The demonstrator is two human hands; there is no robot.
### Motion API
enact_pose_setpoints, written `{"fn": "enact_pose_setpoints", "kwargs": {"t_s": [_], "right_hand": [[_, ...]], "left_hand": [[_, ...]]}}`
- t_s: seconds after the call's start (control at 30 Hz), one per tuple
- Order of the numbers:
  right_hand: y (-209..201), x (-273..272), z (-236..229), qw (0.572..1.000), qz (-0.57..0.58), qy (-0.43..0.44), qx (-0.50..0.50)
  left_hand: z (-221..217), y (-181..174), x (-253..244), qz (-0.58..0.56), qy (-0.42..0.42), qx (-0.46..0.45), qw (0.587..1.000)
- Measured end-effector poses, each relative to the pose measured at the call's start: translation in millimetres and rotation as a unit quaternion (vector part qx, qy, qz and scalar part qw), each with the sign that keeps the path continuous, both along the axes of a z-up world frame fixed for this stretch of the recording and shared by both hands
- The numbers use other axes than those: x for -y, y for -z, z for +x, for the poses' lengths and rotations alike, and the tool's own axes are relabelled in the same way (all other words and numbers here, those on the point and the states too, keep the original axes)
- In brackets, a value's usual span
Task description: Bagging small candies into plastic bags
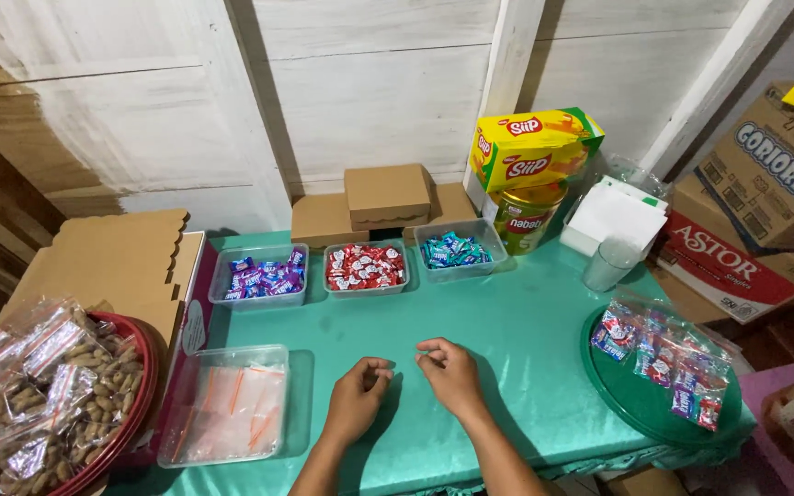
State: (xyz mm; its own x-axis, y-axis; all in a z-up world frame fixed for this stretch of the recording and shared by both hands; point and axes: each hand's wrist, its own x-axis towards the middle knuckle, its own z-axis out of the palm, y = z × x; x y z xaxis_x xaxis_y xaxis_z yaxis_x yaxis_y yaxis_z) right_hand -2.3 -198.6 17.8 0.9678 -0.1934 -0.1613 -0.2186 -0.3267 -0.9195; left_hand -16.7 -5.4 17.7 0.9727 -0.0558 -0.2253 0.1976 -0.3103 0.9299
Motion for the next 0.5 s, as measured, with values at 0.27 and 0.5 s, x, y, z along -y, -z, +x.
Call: {"fn": "enact_pose_setpoints", "kwargs": {"t_s": [0.27, 0.5], "right_hand": [[-9.7, -7.2, -2.1, 1.0, 0.015, 0.008, -0.001], [-49.3, -65.0, -18.1, 0.991, 0.014, -0.043, 0.13]], "left_hand": [[0.2, 2.7, 2.9, 0.015, -0.002, 0.018, 1.0], [6.7, 26.0, 2.7, 0.106, 0.018, 0.163, 0.981]]}}
